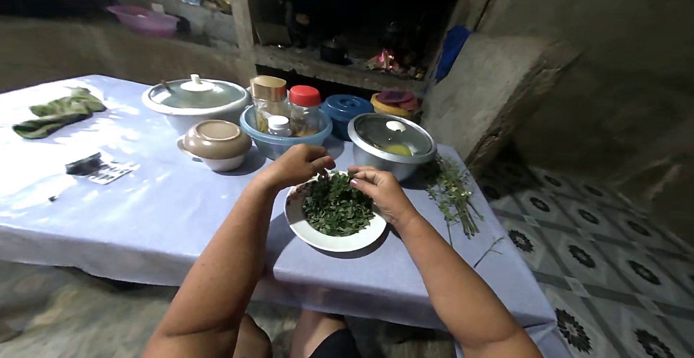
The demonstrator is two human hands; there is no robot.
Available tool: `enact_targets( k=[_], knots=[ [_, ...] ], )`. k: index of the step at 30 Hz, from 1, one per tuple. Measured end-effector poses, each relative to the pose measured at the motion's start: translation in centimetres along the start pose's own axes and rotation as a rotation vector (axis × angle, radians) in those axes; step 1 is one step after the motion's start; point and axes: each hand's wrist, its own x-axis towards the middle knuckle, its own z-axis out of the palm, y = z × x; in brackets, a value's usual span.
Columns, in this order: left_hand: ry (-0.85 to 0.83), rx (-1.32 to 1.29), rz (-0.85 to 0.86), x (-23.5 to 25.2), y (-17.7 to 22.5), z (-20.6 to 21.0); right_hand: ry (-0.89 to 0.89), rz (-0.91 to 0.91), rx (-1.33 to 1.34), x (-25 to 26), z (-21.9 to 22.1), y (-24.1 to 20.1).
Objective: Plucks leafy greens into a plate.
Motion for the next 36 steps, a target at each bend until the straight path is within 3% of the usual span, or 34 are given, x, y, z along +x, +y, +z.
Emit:
enact_targets(
  k=[4, 7, 11, 27, 36],
  knots=[
    [-0.061, -0.228, 0.056, -0.33, 0.62, 0.30, 0.024, 0.054, 0.144, -0.31, 0.02, -0.29],
    [-0.110, -0.205, 0.113, -0.37, 0.88, 0.66, 0.063, 0.086, 0.211, -0.41, 0.09, -0.52],
    [-0.180, -0.182, 0.064, -0.27, 0.69, 0.83, 0.140, 0.104, 0.247, -0.45, 0.15, -0.70],
    [-0.193, -0.191, 0.043, -0.44, 0.94, 0.62, 0.229, 0.085, 0.278, -0.65, 0.17, -0.76],
    [-0.003, -0.271, 0.068, -0.36, 0.30, 0.19, 0.146, 0.092, 0.199, -0.58, 0.17, -0.49]
  ],
)
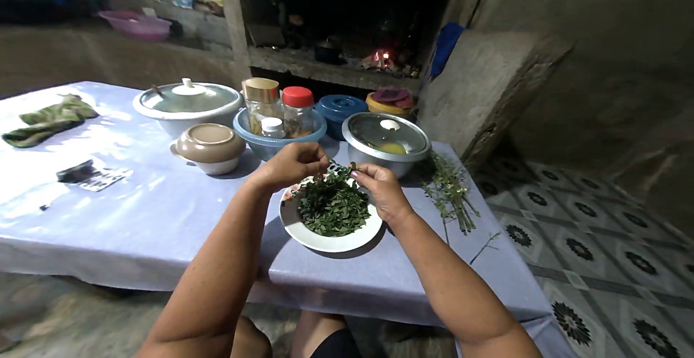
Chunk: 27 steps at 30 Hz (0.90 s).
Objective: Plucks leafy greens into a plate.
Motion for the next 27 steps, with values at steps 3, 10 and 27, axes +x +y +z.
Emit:
enact_targets(
  k=[3, 10, 27],
  knots=[
    [0.048, 0.005, 0.040, 0.2, -0.2, -0.1, -0.069, 0.046, -0.038, 0.1, 0.0, 0.2],
    [0.002, 0.090, 0.139, 0.1, 0.3, 0.4, -0.115, 0.020, -0.104, -0.1, 0.2, 0.3],
    [0.034, 0.453, 0.362, 0.0, 0.8, 2.5, -0.125, -0.313, -0.044, 0.1, 0.6, 0.4]
  ],
)
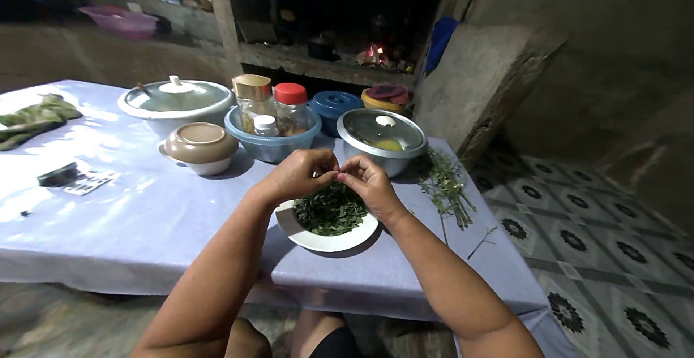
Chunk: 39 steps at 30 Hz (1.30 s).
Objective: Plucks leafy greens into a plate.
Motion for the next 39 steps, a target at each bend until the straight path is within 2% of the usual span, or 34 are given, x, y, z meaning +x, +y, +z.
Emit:
enact_targets(
  k=[8, 17, 25, 32, 39],
  knots=[
    [0.010, 0.009, 0.022, -0.1, -0.1, -0.3, -0.023, 0.011, 0.068, -0.3, 0.0, 0.3],
    [-0.001, 0.076, -0.080, -0.6, -0.7, -1.7, 0.014, 0.131, 0.093, -0.3, -0.4, -0.1],
    [-0.045, -0.147, -0.015, -0.2, -0.1, -0.8, 0.012, 0.131, 0.144, -0.2, 0.0, -0.1],
    [-0.063, -0.215, -0.025, -0.2, 0.2, -0.9, -0.013, 0.140, 0.138, -0.3, 0.0, -0.4],
    [-0.084, -0.162, -0.020, -0.1, 0.3, -0.7, -0.036, 0.122, 0.162, -0.2, 0.1, -0.3]
  ],
)
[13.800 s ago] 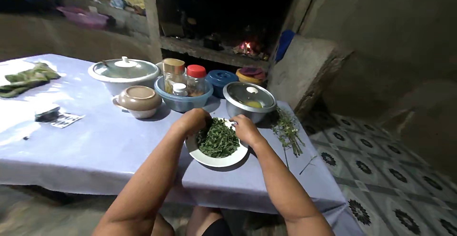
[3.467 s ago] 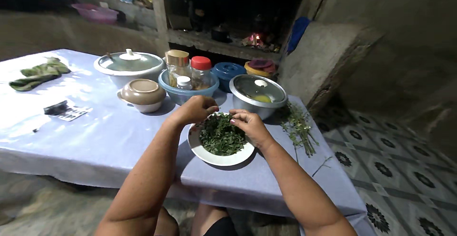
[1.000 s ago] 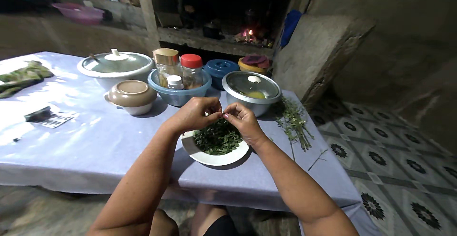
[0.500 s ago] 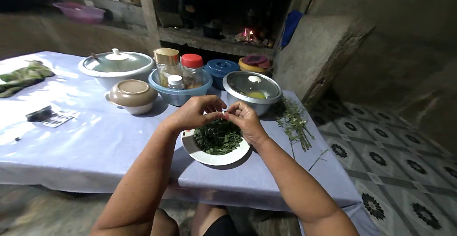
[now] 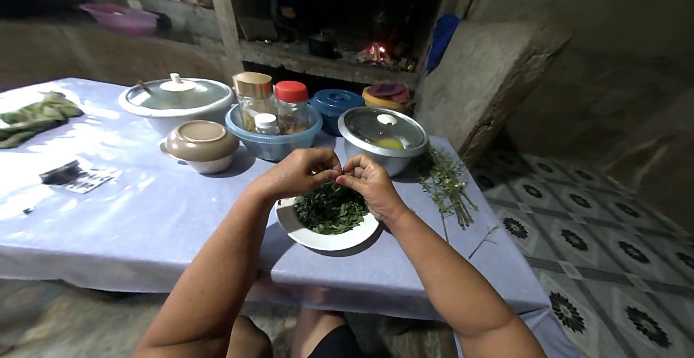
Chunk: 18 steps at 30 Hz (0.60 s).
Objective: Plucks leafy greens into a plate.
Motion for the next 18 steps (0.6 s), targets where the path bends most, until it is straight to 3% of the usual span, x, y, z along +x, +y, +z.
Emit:
enact_targets(
  k=[8, 18],
  knots=[
    [0.022, 0.133, -0.040, 0.29, -0.24, 0.74, 0.030, 0.023, -0.009, -0.14, 0.05, -0.06],
    [0.009, -0.020, 0.046, -0.07, -0.61, 0.02, 0.011, 0.057, -0.021, -0.09, -0.09, -0.06]
  ],
)
